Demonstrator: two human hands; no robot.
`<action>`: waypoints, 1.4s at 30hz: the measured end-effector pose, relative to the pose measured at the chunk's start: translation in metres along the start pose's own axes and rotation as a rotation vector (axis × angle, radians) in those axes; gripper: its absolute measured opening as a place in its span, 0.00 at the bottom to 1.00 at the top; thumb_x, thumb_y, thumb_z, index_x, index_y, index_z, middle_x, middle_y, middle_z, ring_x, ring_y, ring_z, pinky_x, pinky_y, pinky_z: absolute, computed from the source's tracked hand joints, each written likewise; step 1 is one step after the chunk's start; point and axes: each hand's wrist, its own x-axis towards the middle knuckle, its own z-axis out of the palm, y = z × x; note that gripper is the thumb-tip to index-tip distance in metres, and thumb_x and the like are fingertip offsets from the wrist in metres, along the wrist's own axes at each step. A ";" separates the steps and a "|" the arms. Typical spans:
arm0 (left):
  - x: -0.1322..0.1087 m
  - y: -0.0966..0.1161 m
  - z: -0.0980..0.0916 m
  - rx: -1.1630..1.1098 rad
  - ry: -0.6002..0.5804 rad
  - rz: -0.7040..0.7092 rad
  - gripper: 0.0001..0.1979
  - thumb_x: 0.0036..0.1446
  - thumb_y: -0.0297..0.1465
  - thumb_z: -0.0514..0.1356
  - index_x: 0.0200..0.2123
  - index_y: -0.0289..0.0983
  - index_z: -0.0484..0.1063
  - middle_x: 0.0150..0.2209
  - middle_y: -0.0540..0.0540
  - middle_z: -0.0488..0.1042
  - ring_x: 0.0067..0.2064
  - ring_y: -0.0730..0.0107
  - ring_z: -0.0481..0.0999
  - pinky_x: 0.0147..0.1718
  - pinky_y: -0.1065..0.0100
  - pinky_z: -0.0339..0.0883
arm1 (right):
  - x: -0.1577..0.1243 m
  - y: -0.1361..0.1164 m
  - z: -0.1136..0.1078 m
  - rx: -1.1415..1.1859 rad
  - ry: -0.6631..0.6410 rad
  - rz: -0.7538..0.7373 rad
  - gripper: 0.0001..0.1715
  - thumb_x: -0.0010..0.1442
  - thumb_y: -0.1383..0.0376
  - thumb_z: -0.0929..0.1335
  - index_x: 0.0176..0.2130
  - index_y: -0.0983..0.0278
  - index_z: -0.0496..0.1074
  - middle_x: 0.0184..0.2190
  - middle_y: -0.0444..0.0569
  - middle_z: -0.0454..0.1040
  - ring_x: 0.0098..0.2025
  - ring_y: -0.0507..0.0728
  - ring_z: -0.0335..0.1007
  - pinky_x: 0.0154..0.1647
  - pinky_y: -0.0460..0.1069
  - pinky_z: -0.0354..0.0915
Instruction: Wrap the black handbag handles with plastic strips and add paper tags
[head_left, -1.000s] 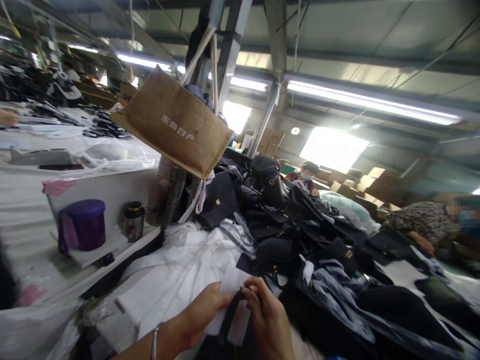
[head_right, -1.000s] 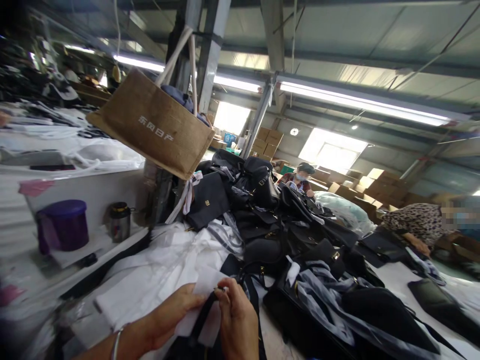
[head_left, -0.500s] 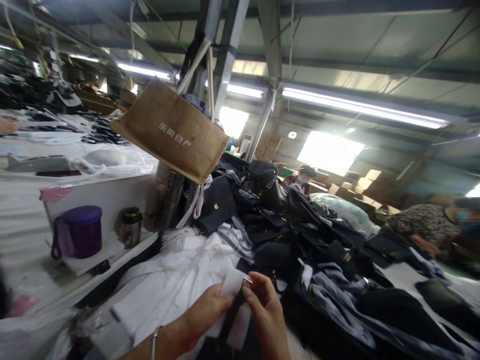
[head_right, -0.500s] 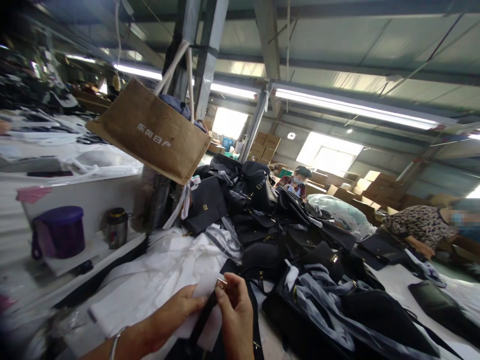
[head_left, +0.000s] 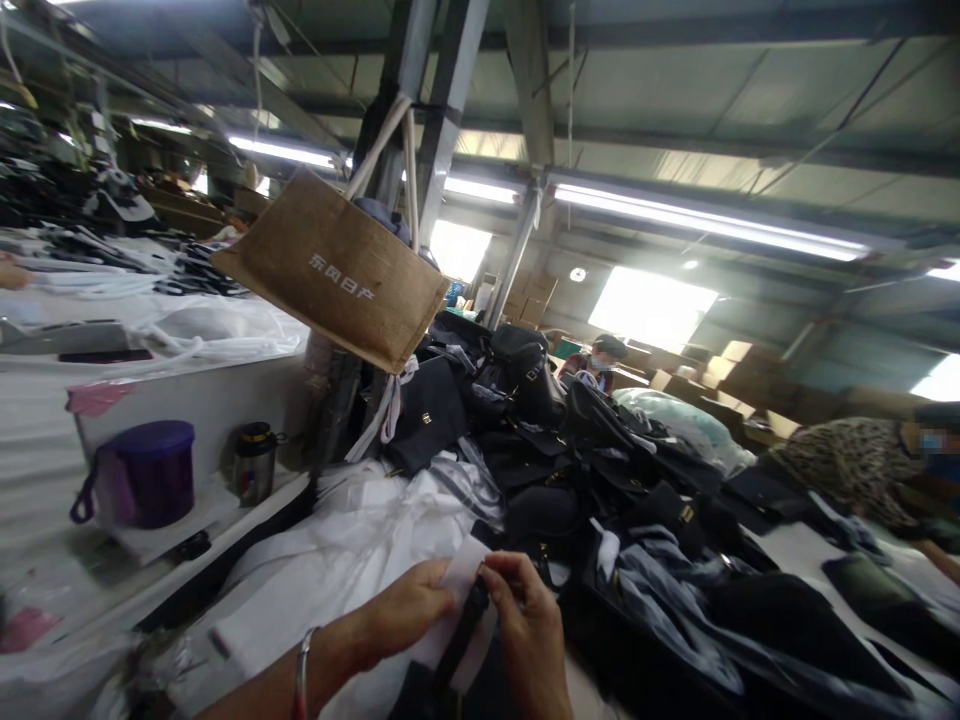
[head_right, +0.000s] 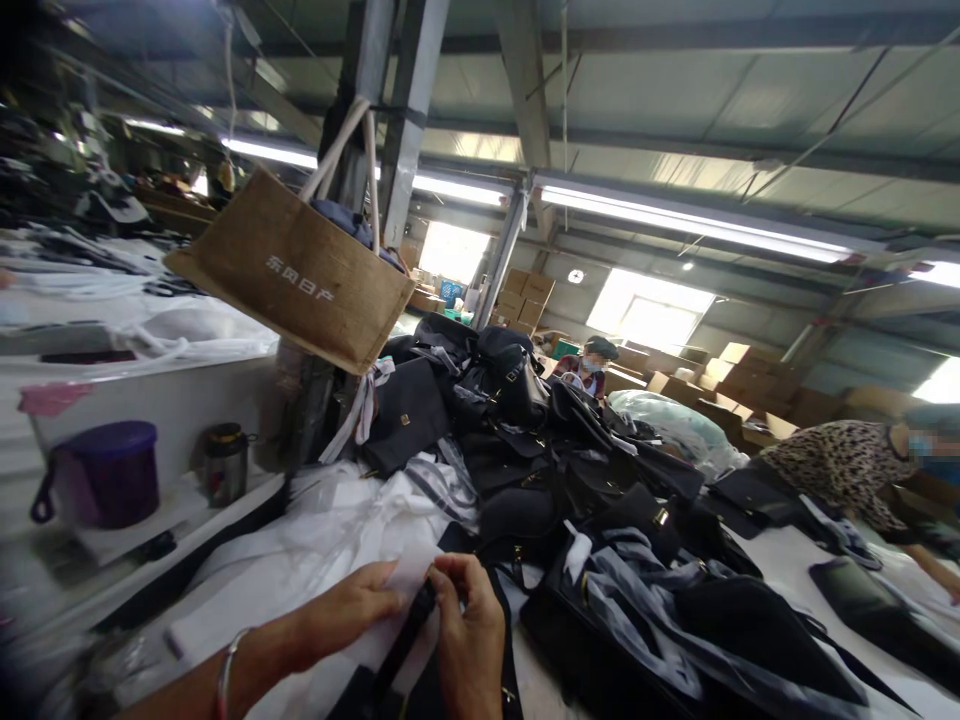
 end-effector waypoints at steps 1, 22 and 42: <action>-0.001 -0.001 0.000 0.001 0.007 -0.012 0.14 0.53 0.28 0.58 0.42 0.36 0.78 0.35 0.47 0.80 0.36 0.65 0.76 0.35 0.69 0.64 | 0.000 0.002 0.000 -0.003 0.004 -0.002 0.13 0.62 0.54 0.67 0.39 0.60 0.73 0.36 0.46 0.77 0.40 0.60 0.74 0.42 0.49 0.65; 0.005 -0.021 0.009 -0.099 -0.133 -0.006 0.21 0.61 0.39 0.60 0.55 0.35 0.72 0.41 0.43 0.79 0.44 0.60 0.76 0.45 0.64 0.64 | -0.004 0.016 -0.008 -0.032 0.083 -0.002 0.22 0.62 0.53 0.67 0.52 0.61 0.69 0.49 0.51 0.74 0.52 0.63 0.69 0.53 0.54 0.62; 0.003 -0.045 0.015 0.027 -0.006 0.031 0.27 0.59 0.48 0.60 0.53 0.34 0.73 0.39 0.43 0.79 0.44 0.56 0.75 0.45 0.60 0.66 | -0.022 0.028 -0.010 -0.053 0.002 0.076 0.20 0.65 0.49 0.63 0.37 0.61 0.71 0.32 0.45 0.77 0.37 0.59 0.73 0.37 0.47 0.63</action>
